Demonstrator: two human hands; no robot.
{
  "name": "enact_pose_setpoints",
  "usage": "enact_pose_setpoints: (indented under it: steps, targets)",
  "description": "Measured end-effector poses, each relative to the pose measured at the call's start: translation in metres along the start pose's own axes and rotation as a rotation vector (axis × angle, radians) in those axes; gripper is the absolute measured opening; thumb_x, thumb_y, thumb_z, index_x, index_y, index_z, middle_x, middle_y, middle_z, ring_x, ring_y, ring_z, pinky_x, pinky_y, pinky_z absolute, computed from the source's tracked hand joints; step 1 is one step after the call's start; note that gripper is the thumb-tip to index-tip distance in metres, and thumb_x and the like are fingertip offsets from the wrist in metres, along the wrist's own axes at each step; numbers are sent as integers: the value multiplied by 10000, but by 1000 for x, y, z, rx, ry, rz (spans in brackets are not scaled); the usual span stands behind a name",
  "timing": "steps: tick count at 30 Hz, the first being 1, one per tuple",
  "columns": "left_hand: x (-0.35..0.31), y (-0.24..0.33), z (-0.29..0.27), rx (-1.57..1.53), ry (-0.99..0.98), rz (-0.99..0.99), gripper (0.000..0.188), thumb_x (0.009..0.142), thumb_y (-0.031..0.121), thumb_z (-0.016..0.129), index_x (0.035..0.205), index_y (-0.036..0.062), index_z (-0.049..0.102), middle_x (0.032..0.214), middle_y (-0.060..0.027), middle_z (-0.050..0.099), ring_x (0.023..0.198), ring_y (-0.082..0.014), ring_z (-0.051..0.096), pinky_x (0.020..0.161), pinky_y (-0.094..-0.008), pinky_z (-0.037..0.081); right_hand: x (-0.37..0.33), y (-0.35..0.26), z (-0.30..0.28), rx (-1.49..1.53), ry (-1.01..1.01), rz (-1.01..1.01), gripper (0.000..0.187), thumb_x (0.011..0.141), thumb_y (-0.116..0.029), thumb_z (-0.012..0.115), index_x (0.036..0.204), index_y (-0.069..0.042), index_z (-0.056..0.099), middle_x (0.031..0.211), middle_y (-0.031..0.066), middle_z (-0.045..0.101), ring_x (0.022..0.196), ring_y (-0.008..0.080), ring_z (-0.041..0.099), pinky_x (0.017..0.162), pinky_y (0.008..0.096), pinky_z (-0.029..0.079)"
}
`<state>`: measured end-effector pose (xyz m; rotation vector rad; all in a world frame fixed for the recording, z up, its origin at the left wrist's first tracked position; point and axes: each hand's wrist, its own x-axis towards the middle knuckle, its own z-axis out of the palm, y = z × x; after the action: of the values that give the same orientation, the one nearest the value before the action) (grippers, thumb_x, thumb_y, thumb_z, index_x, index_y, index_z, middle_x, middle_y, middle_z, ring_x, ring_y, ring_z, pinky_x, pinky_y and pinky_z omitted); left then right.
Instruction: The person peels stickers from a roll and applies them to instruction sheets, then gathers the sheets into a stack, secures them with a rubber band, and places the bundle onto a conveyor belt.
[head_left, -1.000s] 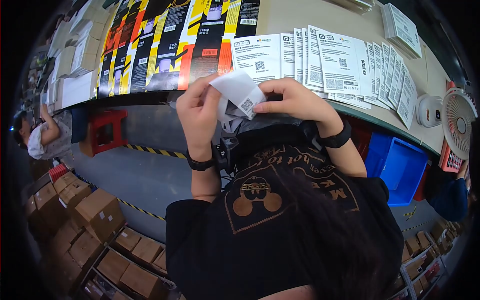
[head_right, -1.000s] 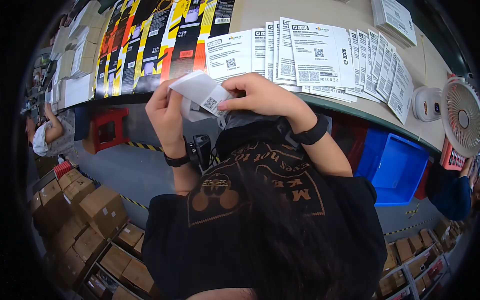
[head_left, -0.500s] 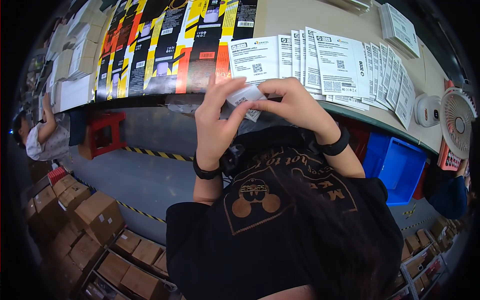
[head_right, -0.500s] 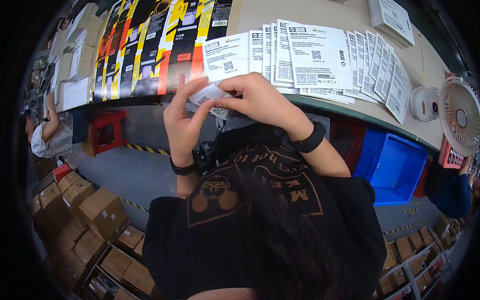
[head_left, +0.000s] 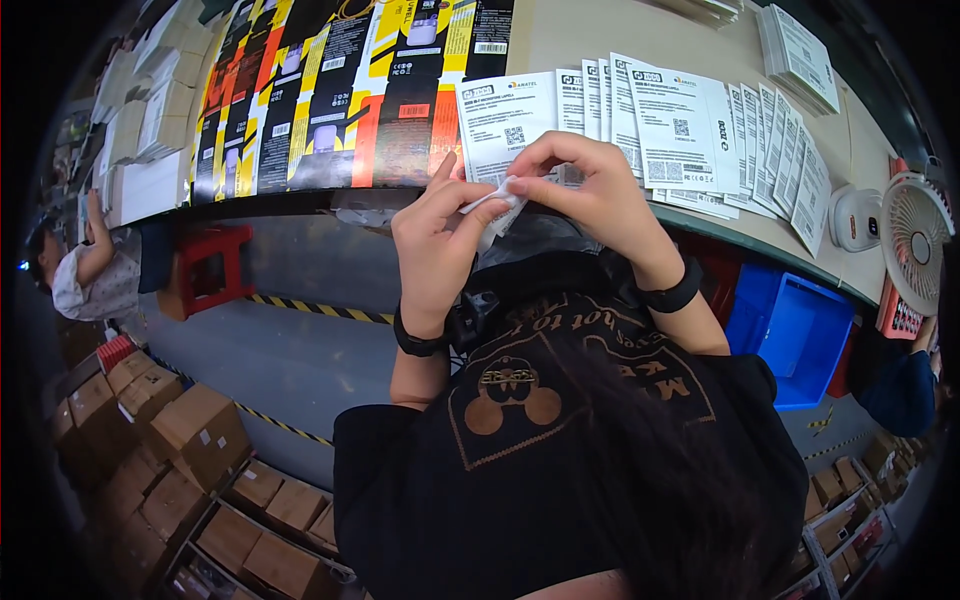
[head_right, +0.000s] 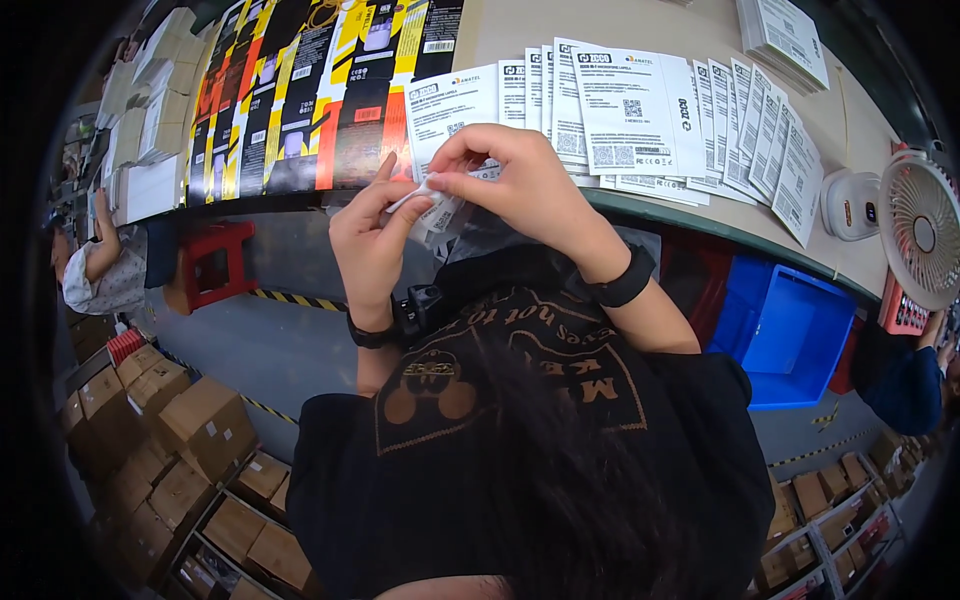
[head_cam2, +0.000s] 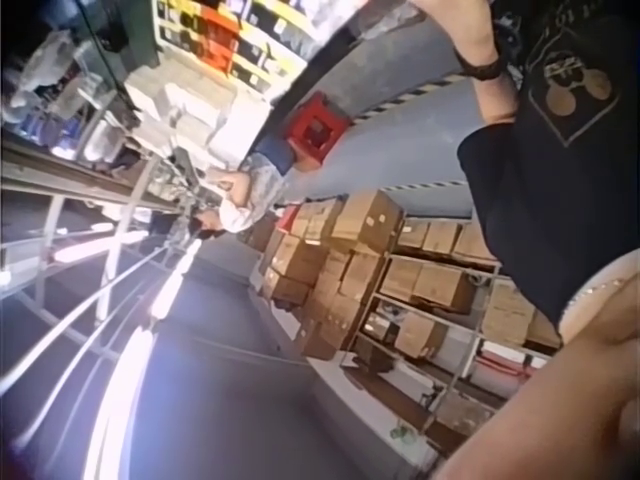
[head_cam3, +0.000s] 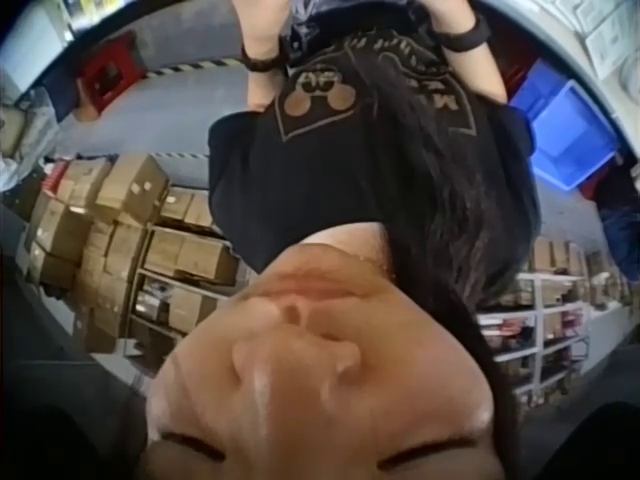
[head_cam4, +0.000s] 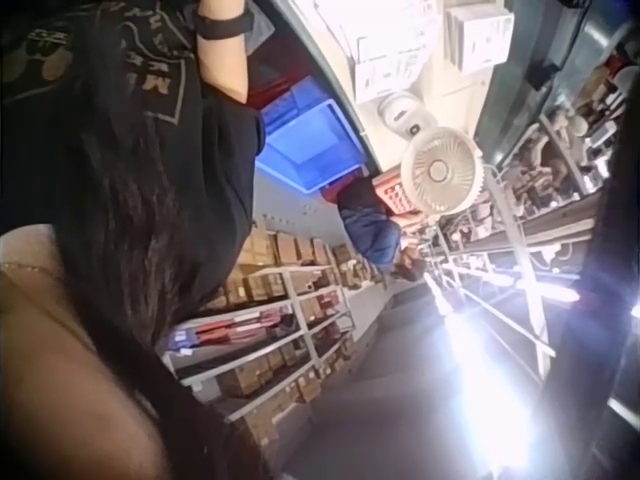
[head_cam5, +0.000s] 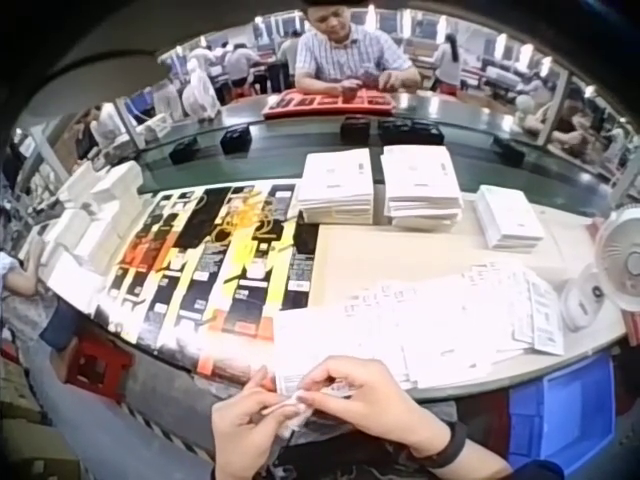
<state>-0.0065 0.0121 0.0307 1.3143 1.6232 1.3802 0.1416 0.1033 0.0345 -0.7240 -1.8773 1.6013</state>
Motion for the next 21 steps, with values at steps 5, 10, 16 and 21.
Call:
enact_pose_setpoints:
  steps: [5, 10, 16, 21]
  targets:
    - [1, -3, -1, 90, -15, 31, 75, 722, 13, 649, 751, -47, 615, 686, -111, 603, 775, -203, 592, 906, -380, 403, 0, 0, 1, 56, 7, 51, 149, 759, -74, 642, 885, 3, 614, 781, 23, 605, 749, 87, 549, 695, 207, 437]
    - [5, -3, -2, 242, -11, 118, 104, 741, 55, 640, 735, -42, 603, 882, -176, 606, 903, -245, 587, 906, -364, 392, 0, 1, -5, 85, 100, 63, 155, 787, -90, 614, 917, -6, 610, 816, 14, 603, 773, 88, 544, 708, 210, 433]
    - [7, -21, -4, 19, 102, 40, 86, 795, 77, 588, 783, -8, 589, 1164, -184, 499, 1026, -230, 529, 957, -354, 348, -17, -7, -62, -241, 409, -66, 169, 827, -104, 565, 966, -15, 599, 912, 45, 599, 865, 95, 536, 786, 219, 412]
    - [12, -31, 5, -636, 232, -168, 97, 869, 82, 499, 886, -1, 546, 1264, -172, 429, 1109, -230, 475, 944, -338, 365, -57, 4, -136, -450, 717, 29, 294, 828, -120, 563, 1098, -5, 547, 1060, 88, 574, 987, 139, 513, 883, 255, 374]
